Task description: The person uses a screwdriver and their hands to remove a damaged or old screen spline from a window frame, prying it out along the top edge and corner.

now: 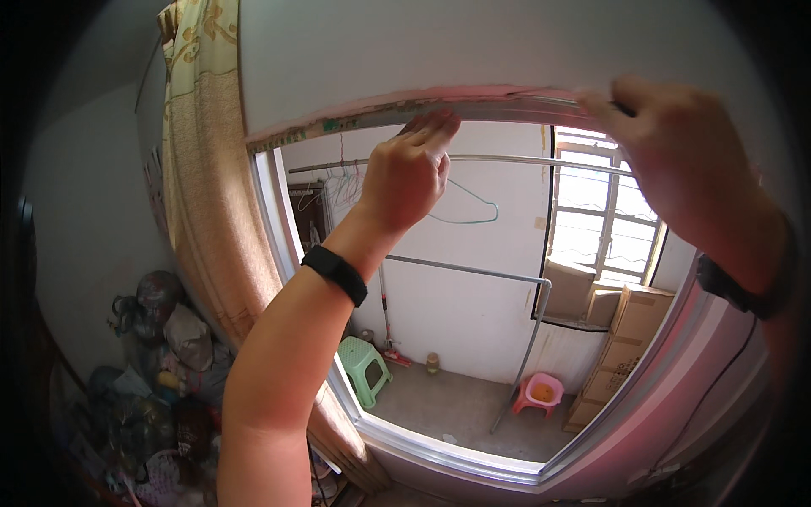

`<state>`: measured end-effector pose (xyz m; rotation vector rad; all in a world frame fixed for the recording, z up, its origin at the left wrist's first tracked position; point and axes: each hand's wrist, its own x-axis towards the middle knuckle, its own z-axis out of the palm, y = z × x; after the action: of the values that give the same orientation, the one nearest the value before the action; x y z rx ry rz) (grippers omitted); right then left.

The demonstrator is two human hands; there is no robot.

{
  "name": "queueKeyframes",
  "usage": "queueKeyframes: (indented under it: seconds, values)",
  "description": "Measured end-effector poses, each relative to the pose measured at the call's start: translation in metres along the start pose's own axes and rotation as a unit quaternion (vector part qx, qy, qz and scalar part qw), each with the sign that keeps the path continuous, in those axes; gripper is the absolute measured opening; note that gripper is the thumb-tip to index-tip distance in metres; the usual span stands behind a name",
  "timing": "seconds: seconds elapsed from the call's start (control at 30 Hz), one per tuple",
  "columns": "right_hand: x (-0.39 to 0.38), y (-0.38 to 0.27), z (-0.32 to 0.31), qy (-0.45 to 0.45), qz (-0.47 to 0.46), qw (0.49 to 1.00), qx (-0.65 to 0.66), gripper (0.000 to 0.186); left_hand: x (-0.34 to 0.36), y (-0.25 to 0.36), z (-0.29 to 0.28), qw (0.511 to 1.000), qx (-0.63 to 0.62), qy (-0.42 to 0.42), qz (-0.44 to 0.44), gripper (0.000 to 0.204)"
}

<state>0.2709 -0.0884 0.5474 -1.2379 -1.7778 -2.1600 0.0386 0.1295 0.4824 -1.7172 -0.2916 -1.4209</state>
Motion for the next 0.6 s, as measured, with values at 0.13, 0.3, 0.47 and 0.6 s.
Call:
queueKeyframes:
  seconds: [0.13, 0.3, 0.47, 0.6]
  values:
    - [0.019, -0.025, 0.002, 0.043, 0.021, 0.997, 0.060, 0.028, 0.008, 0.008, 0.006, 1.000, -0.025, -0.003, 0.009, 0.032]
    - [0.047, -0.041, 0.001, 0.007, 0.009, 0.997, 0.070, 0.037, 0.004, 0.003, 0.001, 1.000, -0.010, -0.021, 0.000, 0.033]
    - [0.004, -0.005, -0.015, -0.004, -0.005, 1.000, 0.009, 0.041, 0.004, 0.002, 0.000, 1.000, 0.000, 0.000, 0.014, 0.034]
    - [-0.008, 0.007, -0.002, 0.000, -0.005, 1.000, -0.005, 0.041, 0.000, -0.003, -0.002, 1.000, 0.012, 0.000, 0.017, 0.035]
